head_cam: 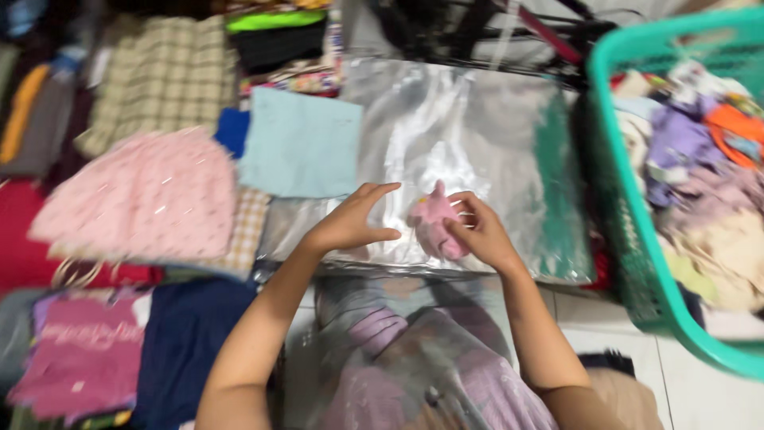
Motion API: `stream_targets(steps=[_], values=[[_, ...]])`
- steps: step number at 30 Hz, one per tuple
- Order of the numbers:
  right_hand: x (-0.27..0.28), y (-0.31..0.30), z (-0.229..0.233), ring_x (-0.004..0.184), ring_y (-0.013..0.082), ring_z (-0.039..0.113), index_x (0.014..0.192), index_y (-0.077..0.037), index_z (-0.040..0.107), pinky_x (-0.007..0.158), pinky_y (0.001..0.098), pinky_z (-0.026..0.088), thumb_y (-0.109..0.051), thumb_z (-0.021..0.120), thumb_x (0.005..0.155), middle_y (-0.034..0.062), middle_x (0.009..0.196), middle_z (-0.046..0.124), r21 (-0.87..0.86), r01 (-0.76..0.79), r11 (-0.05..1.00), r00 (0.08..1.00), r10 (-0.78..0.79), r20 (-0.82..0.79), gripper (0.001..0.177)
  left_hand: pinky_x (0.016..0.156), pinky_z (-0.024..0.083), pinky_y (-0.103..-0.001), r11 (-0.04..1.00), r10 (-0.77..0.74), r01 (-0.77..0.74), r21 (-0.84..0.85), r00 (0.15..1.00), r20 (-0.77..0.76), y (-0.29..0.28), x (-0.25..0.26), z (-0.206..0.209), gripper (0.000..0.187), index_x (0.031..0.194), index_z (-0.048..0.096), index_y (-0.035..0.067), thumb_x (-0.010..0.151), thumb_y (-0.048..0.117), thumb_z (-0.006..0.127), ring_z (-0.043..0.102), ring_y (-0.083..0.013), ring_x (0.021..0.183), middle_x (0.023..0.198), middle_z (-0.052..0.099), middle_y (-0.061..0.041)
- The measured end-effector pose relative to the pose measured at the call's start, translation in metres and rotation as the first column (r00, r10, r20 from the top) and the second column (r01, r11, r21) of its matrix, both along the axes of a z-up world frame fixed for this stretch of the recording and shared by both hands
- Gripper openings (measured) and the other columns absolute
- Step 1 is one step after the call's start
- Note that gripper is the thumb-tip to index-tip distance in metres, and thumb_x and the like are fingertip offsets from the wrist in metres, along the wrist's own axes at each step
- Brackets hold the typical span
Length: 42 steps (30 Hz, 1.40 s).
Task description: The person folds various garments one by one on a foil-covered surface, including checkered shorts, a pink skirt, a beige top, purple pants, an orange floral top, and a blue shirt. Each item is smoothed, folded, and stacked on the left side of the workspace.
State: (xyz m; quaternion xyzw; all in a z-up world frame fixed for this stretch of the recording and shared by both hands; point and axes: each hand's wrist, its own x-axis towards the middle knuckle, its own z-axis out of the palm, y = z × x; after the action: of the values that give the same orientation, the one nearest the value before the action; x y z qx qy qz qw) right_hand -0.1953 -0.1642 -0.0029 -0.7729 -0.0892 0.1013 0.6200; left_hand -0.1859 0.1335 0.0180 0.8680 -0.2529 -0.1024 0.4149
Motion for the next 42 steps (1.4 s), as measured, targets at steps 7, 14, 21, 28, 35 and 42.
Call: stream_targets(steps=[7,14,21,28,35,42], values=[[-0.067,-0.147,0.009,0.086,0.0041,0.060,0.122,-0.002,0.063,0.068,0.0201,0.048,-0.005,0.067,0.099,0.0016,0.105,0.067,0.037,0.525,0.850,0.810,-0.512,0.286,0.023,0.106,0.046,-0.042,0.960,-0.279,0.273,-0.066,0.953,-0.115,-0.100,0.021,-0.016,0.066,0.144,0.056,0.016,0.086,0.042,0.074,0.058,-0.0336,0.127,0.137,0.060,-0.017],[-0.139,-0.269,0.065,0.097,0.0118,0.066,0.123,0.002,0.062,0.080,0.0233,0.057,-0.002,0.067,0.101,0.0058,0.109,0.067,-0.006,0.976,0.218,0.162,-0.704,0.692,0.023,0.099,0.051,-0.041,0.847,-0.522,0.510,-0.152,0.851,-0.055,-0.217,0.037,-0.022,0.058,0.139,0.060,0.014,0.088,0.041,0.071,0.065,-0.0306,0.117,0.135,0.063,-0.015],[-0.148,-0.287,0.080,0.094,0.0345,0.064,0.126,0.000,0.068,0.087,0.0427,0.053,-0.011,0.079,0.100,0.0165,0.101,0.064,-0.333,0.939,0.082,0.323,-0.539,0.778,0.030,0.099,0.050,-0.045,0.859,-0.487,0.507,-0.073,0.852,0.191,-0.332,0.057,0.009,0.044,0.127,0.068,0.015,0.089,0.037,0.073,0.062,-0.0343,0.119,0.123,0.066,-0.016],[-0.148,-0.268,0.094,0.089,0.0319,0.070,0.114,-0.009,0.074,0.072,0.0428,0.054,-0.033,0.073,0.094,0.0114,0.103,0.074,-0.621,0.772,0.134,0.585,-0.532,0.613,0.031,0.092,0.054,-0.046,0.923,-0.302,0.225,0.312,0.927,0.225,-0.472,0.058,0.025,0.047,0.105,0.077,0.012,0.091,0.055,0.067,0.070,-0.0331,0.106,0.110,0.073,-0.014],[-0.146,-0.267,0.100,0.083,0.0240,0.073,0.108,-0.010,0.075,0.067,0.0391,0.054,-0.032,0.072,0.094,0.0065,0.099,0.075,-0.517,0.842,0.151,0.498,-0.584,0.641,0.027,0.077,0.055,-0.046,0.959,-0.195,0.194,0.206,0.981,-0.017,-0.549,0.089,-0.020,0.040,0.102,0.082,0.017,0.088,0.051,0.064,0.070,-0.0353,0.086,0.094,0.074,-0.012],[-0.142,-0.270,0.103,0.100,0.0317,0.068,0.122,-0.009,0.069,0.078,0.0445,0.054,-0.036,0.076,0.090,0.0127,0.114,0.070,-0.628,0.769,0.118,0.563,-0.590,0.578,0.042,0.092,0.058,-0.035,0.579,-0.707,0.158,-0.800,0.585,-0.396,-0.465,0.098,0.058,0.034,0.128,0.066,0.008,0.106,0.030,0.055,0.067,-0.0116,0.102,0.114,0.070,-0.002]])
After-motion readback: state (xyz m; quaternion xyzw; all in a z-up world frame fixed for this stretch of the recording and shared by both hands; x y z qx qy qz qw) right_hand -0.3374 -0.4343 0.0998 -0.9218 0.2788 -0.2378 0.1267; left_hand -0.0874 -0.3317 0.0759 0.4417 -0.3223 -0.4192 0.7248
